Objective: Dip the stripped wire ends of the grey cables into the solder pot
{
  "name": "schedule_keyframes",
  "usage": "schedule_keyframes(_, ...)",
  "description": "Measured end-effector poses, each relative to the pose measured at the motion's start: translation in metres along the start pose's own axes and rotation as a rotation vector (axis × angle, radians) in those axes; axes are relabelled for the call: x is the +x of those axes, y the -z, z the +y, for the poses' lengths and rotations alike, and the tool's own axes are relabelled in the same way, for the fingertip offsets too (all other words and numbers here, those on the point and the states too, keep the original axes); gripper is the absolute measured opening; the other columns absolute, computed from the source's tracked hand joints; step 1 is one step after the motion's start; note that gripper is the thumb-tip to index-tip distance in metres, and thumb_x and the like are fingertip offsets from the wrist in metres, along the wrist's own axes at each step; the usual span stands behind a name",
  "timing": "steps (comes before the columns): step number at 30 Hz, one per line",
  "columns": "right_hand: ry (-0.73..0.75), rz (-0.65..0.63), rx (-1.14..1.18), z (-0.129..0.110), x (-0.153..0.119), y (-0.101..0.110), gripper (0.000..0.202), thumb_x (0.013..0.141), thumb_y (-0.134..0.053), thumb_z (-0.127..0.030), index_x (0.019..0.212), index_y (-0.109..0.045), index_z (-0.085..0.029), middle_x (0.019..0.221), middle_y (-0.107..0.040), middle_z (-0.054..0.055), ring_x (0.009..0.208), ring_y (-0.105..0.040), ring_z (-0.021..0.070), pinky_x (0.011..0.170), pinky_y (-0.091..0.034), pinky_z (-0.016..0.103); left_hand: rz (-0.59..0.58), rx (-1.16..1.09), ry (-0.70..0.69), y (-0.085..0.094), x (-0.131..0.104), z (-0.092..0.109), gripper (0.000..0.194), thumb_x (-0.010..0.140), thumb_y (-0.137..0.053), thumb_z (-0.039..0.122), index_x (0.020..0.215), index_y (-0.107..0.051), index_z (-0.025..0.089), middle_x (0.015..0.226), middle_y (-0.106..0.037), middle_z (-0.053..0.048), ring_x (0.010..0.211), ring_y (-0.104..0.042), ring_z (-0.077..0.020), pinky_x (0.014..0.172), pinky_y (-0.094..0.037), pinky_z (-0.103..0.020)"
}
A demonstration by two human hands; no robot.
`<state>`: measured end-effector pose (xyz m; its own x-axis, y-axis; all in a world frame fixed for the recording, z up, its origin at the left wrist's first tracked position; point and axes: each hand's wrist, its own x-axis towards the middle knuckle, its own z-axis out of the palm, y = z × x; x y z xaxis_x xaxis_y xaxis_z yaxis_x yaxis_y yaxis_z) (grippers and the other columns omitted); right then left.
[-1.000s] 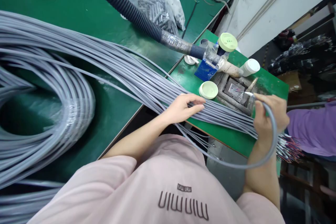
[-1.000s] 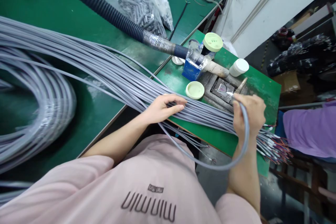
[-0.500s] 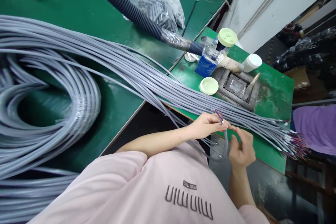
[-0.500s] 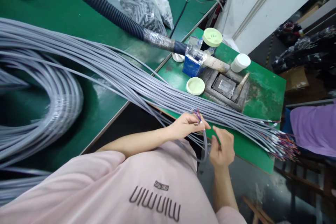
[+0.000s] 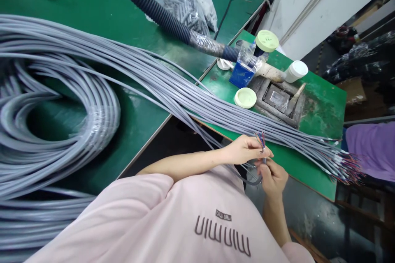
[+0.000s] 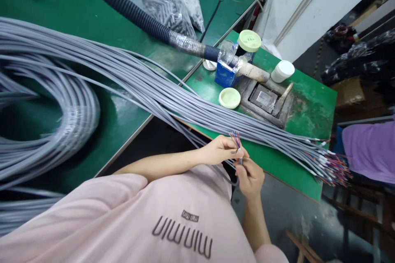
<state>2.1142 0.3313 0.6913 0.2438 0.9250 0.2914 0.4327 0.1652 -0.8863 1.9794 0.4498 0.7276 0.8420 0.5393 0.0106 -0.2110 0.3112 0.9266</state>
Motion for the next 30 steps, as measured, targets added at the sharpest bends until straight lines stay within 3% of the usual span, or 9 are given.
schedule_keyframes(7,0.01,0.007,0.002,-0.0032,-0.0007,0.0005,0.018,0.088,-0.057,-0.023,0.075,-0.068,-0.021,0.057,-0.059,-0.003,0.049,-0.054,0.0125,0.051,-0.042,0.026,0.004,-0.055,0.06,-0.0005,-0.001,-0.0013,0.048,0.076,-0.07,0.054,0.061,-0.063,0.009,0.078,-0.065,-0.009,0.068,-0.058,-0.0118,0.064,-0.048,-0.024)
schedule_keyframes(13,0.026,0.0,-0.008,-0.0038,-0.0014,-0.0003,0.019,0.088,-0.057,-0.023,0.073,-0.068,-0.021,0.056,-0.058,-0.003,0.049,-0.054,0.0127,0.053,-0.044,0.026,0.029,-0.084,0.122,-0.0001,-0.0015,-0.0021,0.05,0.074,-0.07,0.058,0.075,-0.07,0.008,0.068,-0.063,-0.005,0.06,-0.056,-0.0091,0.061,-0.047,-0.023)
schedule_keyframes(30,0.067,-0.072,0.039,-0.0003,0.0003,-0.0015,0.018,0.089,-0.052,-0.02,0.078,-0.067,-0.021,0.056,-0.058,-0.003,0.049,-0.055,0.013,0.053,-0.044,0.026,0.078,-0.147,0.174,-0.0023,-0.0018,-0.0025,0.05,0.073,-0.071,0.058,0.071,-0.071,0.008,0.06,-0.063,-0.004,0.052,-0.057,-0.0094,0.056,-0.047,-0.023)
